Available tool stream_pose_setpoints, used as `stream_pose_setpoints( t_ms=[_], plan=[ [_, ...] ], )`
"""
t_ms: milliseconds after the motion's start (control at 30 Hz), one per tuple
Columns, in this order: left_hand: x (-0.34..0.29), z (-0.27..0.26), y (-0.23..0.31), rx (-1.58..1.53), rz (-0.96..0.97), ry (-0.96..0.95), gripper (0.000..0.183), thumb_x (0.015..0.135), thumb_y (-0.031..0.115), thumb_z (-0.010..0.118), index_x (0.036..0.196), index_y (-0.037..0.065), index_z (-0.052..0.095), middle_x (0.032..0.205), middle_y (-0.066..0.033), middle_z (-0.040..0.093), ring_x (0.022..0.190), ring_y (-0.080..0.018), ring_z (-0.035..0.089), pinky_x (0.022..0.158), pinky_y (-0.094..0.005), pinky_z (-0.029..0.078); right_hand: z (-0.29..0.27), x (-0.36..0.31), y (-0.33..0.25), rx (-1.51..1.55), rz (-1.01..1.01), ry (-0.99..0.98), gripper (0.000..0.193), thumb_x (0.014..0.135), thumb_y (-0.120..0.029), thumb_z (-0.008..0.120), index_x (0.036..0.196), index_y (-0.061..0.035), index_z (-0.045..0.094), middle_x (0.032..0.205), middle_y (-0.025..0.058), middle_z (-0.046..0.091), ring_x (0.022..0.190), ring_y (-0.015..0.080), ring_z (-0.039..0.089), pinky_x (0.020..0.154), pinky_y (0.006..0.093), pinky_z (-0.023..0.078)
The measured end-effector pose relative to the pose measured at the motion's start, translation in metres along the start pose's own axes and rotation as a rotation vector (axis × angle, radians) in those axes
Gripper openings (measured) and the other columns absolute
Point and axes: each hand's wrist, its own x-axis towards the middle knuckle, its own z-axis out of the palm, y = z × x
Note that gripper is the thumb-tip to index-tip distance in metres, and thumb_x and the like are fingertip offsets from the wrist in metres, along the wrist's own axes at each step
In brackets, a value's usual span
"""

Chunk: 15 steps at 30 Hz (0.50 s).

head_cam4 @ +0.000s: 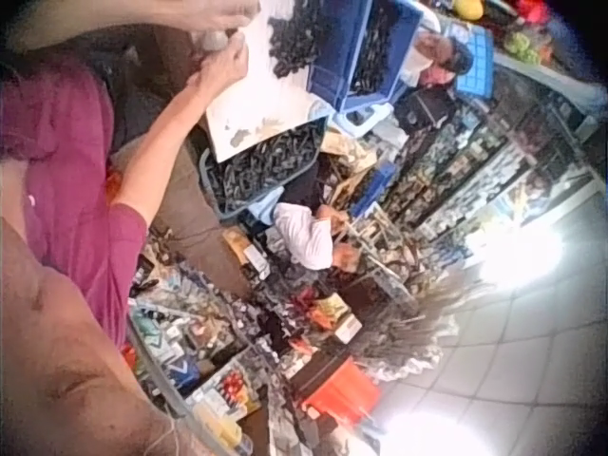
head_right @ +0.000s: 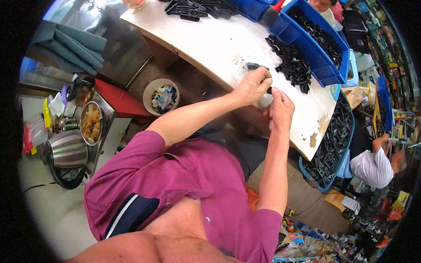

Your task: The person assembles plastic components by picking up plastic parts from the table and bins, fitting them together by hand, and placing the assembled pieces onto the table.

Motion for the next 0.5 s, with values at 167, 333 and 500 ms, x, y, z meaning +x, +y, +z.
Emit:
stream_pose_setpoints(
  t_ms=[167,333,500],
  plan=[
    [0.006,0.003,0.000,-0.105,-0.178,-0.061,0.017,0.090,0.013,0.058,0.093,-0.004,0.060,0.073,-0.0106,0.063,0.064,-0.0160,0.059,0.060,-0.0329,0.050,0.004,0.000,0.000,-0.034,-0.025,0.033,0.031,0.098,-0.031,0.060,0.078,-0.0062,0.058,0.044,-0.0004,0.038,0.034,0.0122,0.036,0.034,0.0285,0.036],
    [0.002,0.001,0.011,-0.142,-0.240,-0.131,0.021,0.089,0.016,0.059,0.096,-0.004,0.061,0.073,-0.0125,0.064,0.065,-0.0179,0.061,0.060,-0.0335,0.050,0.005,0.002,0.005,-0.077,-0.043,0.160,0.033,0.099,-0.031,0.057,0.077,-0.0066,0.056,0.045,-0.0009,0.038,0.034,0.0119,0.034,0.034,0.0287,0.034],
    [0.010,-0.021,0.008,0.500,0.250,0.113,0.034,0.085,0.025,0.065,0.108,0.001,0.057,0.096,-0.0180,0.060,0.092,-0.0362,0.058,0.081,-0.0479,0.048,0.001,0.003,0.012,0.031,-0.094,0.219,0.032,0.100,-0.034,0.050,0.086,-0.0051,0.055,0.046,0.0018,0.037,0.036,0.0130,0.035,0.035,0.0343,0.045]
  ],
)
